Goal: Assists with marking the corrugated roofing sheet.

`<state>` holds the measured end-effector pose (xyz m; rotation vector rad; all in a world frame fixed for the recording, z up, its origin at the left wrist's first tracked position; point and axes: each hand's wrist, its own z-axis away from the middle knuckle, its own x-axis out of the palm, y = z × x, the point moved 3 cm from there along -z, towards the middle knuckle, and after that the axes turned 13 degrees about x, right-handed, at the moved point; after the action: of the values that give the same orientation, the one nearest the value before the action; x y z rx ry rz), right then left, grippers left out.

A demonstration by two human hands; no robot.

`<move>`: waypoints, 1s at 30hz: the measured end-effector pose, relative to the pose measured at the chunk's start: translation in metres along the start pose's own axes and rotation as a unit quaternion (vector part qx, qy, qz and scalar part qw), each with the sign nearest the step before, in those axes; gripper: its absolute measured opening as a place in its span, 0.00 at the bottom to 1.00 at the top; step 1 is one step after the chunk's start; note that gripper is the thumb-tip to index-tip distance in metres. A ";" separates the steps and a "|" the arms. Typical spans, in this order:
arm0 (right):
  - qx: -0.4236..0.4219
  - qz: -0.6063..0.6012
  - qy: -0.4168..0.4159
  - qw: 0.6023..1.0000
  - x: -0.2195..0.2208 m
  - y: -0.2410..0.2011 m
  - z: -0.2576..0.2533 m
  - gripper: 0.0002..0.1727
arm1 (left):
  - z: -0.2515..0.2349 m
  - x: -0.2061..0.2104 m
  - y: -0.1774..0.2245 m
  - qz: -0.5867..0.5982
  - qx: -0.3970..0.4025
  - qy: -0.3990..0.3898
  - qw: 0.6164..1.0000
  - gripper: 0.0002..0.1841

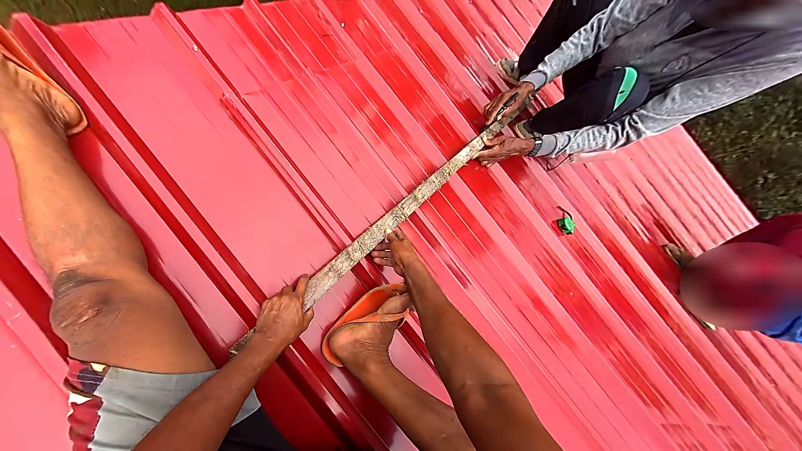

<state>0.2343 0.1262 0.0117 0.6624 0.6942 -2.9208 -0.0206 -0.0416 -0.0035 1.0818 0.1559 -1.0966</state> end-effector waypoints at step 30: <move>0.003 0.007 -0.002 1.000 -0.001 -0.001 0.001 0.22 | 0.000 0.001 0.001 -0.005 -0.018 -0.007 1.000 0.42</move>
<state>0.2347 0.1265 0.0128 0.6591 0.6780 -2.9115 -0.0192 -0.0418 -0.0030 1.0426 0.1695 -1.1071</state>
